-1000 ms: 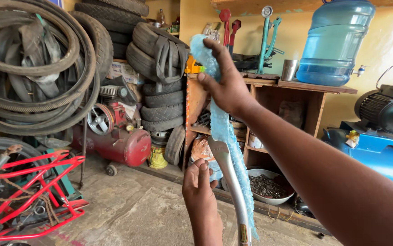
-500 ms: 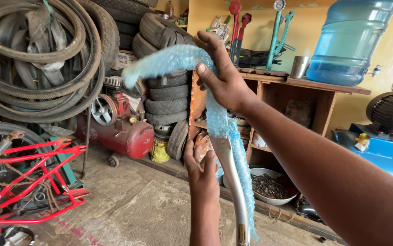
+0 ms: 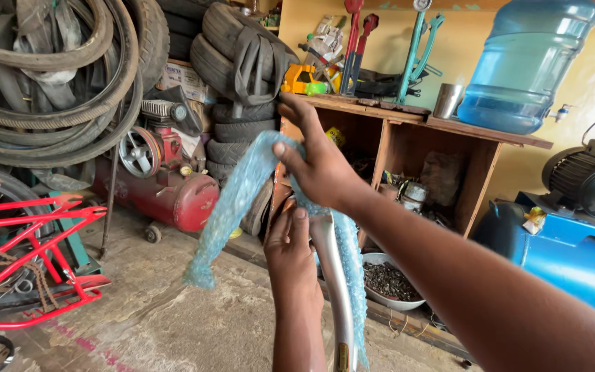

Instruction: The person cleans a bicycle mudguard with a cloth, then picks up a brake caliper and uses a wrench to tighten a bolt on the bicycle fork. The person then attaches the mudguard to the fork using the brake caliper as a mounting bracket.

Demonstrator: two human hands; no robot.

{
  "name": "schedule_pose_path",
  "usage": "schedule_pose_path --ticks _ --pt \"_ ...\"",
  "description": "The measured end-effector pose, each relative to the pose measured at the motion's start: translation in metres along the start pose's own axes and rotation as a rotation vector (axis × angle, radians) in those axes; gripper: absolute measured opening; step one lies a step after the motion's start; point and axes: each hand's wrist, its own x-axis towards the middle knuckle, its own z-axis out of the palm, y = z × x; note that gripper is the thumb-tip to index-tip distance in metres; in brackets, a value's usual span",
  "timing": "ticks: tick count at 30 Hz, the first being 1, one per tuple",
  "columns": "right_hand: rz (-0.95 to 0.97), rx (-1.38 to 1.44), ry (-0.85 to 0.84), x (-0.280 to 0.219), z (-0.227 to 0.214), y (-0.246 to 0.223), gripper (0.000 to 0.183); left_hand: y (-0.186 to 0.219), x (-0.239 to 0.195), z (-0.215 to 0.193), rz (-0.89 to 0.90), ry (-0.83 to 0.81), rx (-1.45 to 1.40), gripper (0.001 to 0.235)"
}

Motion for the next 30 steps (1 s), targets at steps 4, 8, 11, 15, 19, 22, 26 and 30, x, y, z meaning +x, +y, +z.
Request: schedule_pose_path --ticks 4,8,11,15,19,22,26,30 --pt "0.137 0.085 0.107 -0.029 0.0 -0.001 0.075 -0.015 0.004 -0.009 -0.046 0.068 -0.044 0.025" --pt "0.598 0.125 -0.004 -0.066 -0.009 -0.004 0.067 -0.026 0.009 -0.018 -0.009 -0.002 -0.02 0.026" --pt "0.674 -0.006 -0.015 -0.096 0.001 -0.01 0.043 -0.022 0.005 -0.031 -0.039 0.002 0.112 0.033" --pt "0.666 0.076 0.104 -0.121 0.01 -0.012 0.039 -0.009 -0.001 -0.03 -0.115 0.061 0.191 0.051" --pt "0.648 0.127 0.102 -0.133 0.008 -0.008 0.038 0.003 0.018 -0.002 -0.237 -0.032 0.077 0.059" --pt "0.692 0.073 0.024 -0.146 0.003 0.002 0.039 0.007 0.039 0.006 -0.073 -0.285 0.206 0.05" --pt "0.766 0.011 -0.095 -0.182 -0.004 0.015 0.047 -0.022 0.028 0.007 0.046 -0.201 0.37 0.042" --pt "1.172 0.258 -0.182 -0.217 -0.02 0.029 0.055 -0.059 -0.028 -0.013 0.144 -0.135 0.552 0.04"
